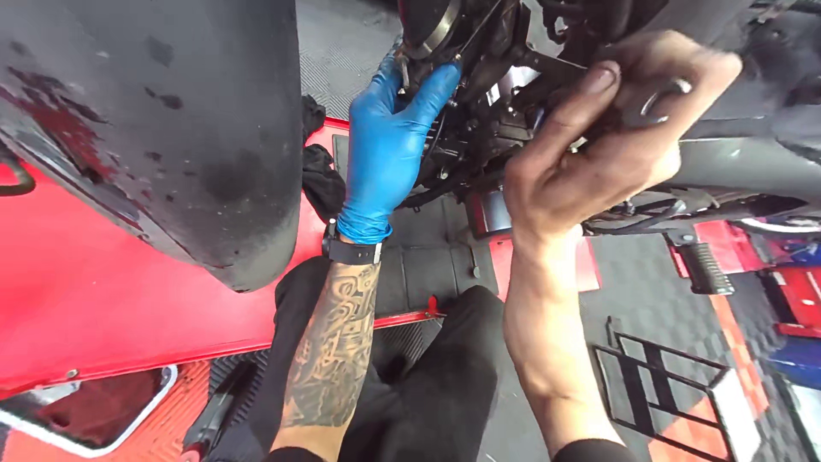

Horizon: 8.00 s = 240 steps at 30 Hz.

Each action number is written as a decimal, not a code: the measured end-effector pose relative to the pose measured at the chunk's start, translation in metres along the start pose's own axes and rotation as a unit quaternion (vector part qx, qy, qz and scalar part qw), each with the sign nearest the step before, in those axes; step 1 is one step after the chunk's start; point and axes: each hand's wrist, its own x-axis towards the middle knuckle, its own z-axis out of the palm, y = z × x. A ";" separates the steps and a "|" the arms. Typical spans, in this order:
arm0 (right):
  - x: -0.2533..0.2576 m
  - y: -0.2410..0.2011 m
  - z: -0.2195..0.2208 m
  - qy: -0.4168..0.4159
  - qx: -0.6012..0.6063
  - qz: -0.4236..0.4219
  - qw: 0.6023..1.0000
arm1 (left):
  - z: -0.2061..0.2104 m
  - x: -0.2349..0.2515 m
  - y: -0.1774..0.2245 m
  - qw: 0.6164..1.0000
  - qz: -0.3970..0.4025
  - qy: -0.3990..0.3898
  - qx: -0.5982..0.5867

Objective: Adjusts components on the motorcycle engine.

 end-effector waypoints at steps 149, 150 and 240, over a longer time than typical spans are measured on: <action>0.013 0.018 -0.016 -0.092 0.122 0.087 0.984 | 0.024 -0.020 -0.054 0.939 0.207 0.148 0.233; 0.007 0.015 -0.012 -0.067 0.093 0.082 0.990 | 0.024 -0.019 -0.055 0.939 0.210 0.148 0.228; -0.003 -0.003 -0.001 0.001 -0.030 0.031 0.999 | 0.025 -0.008 -0.062 0.904 0.317 0.180 0.224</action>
